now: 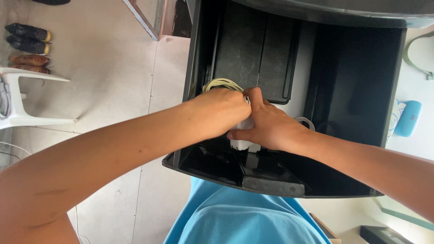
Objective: The person places a laptop, tablet, power adapters, cables, and earphones into a black plastic drawer. They arrange each item carefully and close the drawer at the end.
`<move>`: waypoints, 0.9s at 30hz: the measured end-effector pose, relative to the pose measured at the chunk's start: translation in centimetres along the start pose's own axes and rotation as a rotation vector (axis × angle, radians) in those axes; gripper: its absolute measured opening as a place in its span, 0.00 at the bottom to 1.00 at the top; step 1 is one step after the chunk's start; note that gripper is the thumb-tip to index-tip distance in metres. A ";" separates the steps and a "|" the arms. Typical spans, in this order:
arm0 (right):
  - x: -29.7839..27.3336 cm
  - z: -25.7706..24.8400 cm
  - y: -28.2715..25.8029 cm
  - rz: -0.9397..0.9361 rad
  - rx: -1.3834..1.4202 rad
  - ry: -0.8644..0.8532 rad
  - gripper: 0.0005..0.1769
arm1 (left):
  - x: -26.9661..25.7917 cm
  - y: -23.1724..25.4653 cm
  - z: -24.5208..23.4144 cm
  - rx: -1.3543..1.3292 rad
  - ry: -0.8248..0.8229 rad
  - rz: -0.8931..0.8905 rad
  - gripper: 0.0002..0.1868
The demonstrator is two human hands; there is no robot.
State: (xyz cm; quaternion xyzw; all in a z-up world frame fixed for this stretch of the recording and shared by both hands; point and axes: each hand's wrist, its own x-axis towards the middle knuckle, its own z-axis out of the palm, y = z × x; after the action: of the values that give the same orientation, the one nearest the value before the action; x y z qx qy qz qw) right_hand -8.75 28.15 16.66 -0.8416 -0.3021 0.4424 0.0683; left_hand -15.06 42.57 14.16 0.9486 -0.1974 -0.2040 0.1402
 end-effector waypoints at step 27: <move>1.7 4.4 -2.6 0.011 0.159 -0.011 0.54 | 3.2 -1.0 0.6 0.083 -0.392 -0.166 0.52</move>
State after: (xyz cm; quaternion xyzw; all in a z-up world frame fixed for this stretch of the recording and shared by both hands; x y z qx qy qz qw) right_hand -12.64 30.56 13.83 -0.8328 -0.2617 0.4699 0.1309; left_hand -12.27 41.99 12.21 0.9088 -0.1501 -0.3869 0.0425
